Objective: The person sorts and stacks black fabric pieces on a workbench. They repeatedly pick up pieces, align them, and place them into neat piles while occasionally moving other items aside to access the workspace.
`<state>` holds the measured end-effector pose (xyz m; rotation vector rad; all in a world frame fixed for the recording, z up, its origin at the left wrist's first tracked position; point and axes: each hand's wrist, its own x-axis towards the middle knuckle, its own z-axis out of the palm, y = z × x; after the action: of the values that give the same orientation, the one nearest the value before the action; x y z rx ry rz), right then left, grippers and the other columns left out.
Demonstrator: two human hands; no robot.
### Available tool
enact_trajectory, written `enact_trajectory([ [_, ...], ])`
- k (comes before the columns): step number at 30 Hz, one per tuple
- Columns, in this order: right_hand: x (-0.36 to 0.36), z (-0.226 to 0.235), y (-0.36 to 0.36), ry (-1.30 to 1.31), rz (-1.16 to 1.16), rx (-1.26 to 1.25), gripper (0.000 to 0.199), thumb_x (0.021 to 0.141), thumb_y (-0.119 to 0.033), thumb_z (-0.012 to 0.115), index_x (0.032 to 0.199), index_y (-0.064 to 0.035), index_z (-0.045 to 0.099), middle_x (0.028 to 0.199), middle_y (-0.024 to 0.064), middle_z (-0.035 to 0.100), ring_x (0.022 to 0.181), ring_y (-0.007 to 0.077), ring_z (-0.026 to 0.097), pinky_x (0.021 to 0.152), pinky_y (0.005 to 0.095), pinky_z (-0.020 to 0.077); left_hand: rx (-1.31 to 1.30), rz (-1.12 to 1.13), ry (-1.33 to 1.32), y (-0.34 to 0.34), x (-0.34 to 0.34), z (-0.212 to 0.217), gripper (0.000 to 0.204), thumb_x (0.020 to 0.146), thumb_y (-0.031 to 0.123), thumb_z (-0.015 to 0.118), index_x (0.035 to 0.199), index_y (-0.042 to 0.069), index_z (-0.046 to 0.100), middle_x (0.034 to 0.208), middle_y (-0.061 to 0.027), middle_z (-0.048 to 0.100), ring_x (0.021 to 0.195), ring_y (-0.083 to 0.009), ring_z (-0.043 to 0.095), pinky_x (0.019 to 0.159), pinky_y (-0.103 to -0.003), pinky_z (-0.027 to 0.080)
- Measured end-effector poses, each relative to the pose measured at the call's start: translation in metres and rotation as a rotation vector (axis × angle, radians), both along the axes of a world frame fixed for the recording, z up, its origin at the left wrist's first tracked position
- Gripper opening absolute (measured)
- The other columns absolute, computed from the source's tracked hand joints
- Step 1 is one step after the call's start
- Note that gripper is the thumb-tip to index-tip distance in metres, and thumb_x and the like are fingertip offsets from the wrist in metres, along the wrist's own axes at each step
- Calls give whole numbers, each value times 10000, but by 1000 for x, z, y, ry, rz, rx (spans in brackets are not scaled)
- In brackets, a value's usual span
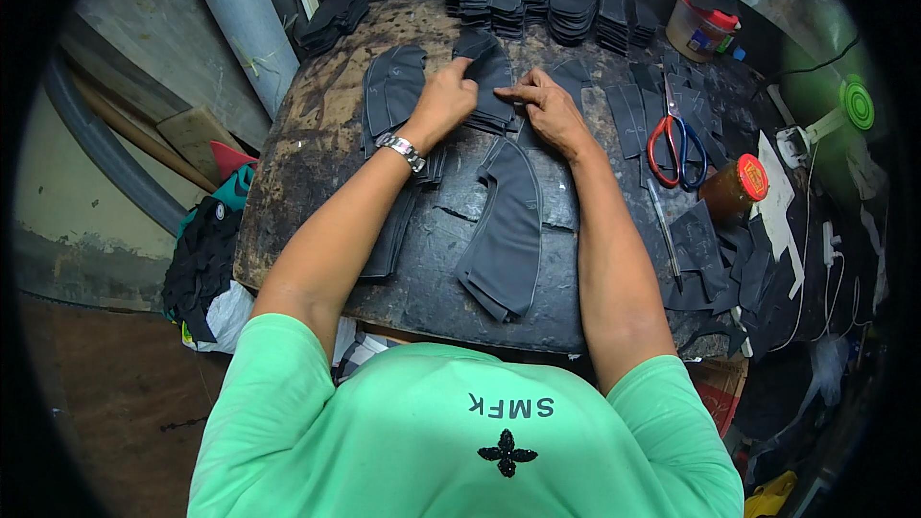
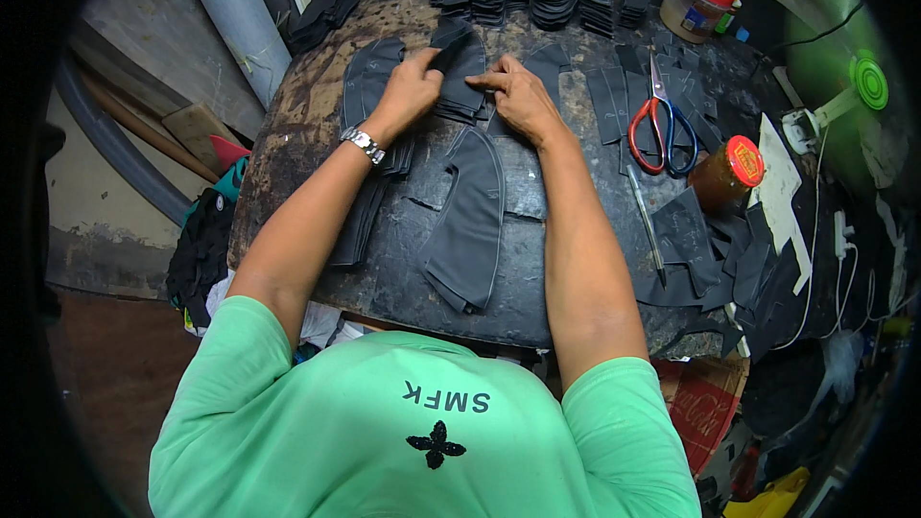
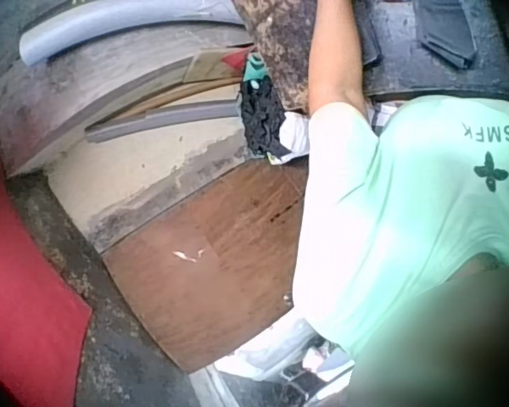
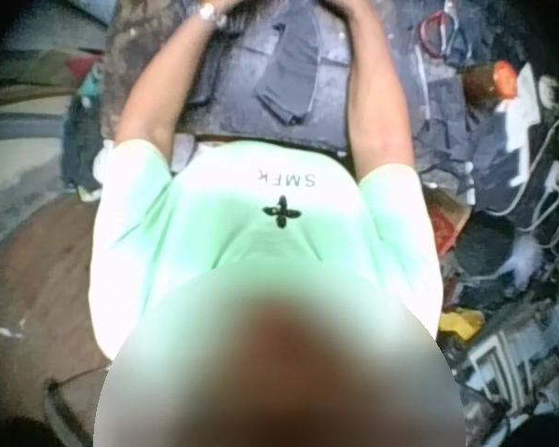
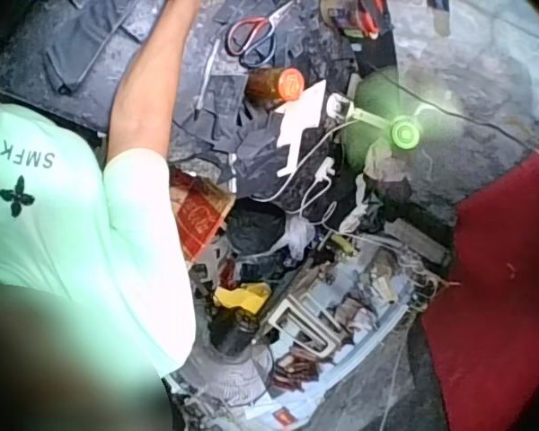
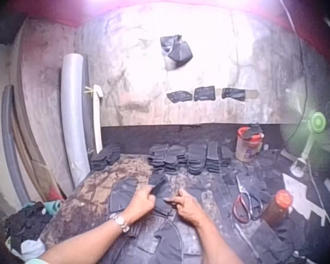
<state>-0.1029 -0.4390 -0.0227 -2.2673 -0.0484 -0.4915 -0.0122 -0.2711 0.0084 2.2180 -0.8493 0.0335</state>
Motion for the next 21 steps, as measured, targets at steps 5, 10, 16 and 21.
enact_trajectory([
  [5, 8, -11, -5, -58, 3, 86, 366, 773, 52, 492, 1042, -95, 693, 1057, 113, 602, 987, 281, 596, 888, 337, 468, -98, -88, 78, 7, 2, 1, 647, 833, 186, 526, 1428, 38, 318, 1280, -282, 514, 1206, -371, 500, 1007, -371, 382],
  [10, 10, -17, -6, -158, -102, -3, 312, 894, -103, 485, 1186, -57, 586, 1153, 142, 606, 1048, 327, 579, 927, 371, 455, -326, 4, 349, -12, 21, 3, 720, 881, 532, 512, 1370, 14, 406, 1296, -141, 497, 1130, -235, 497, 997, -340, 342],
  [16, 10, -13, 7, -53, -83, -196, 359, 953, -211, 439, 1253, -35, 527, 1196, 159, 590, 1124, 312, 533, 975, 397, 387, -397, 97, 949, -21, 45, 13, 509, 870, 404, 595, 1181, 3, 549, 1211, -99, 534, 1087, -189, 479, 964, -324, 342],
  [21, 11, -14, 5, -4, -43, -146, 390, 944, -202, 448, 1306, -67, 503, 1192, 170, 591, 1122, 320, 525, 968, 422, 377, -263, -110, 931, -10, 31, 18, 433, 863, 331, 627, 1153, 14, 574, 1103, -92, 589, 1013, -165, 515, 950, -284, 347],
])
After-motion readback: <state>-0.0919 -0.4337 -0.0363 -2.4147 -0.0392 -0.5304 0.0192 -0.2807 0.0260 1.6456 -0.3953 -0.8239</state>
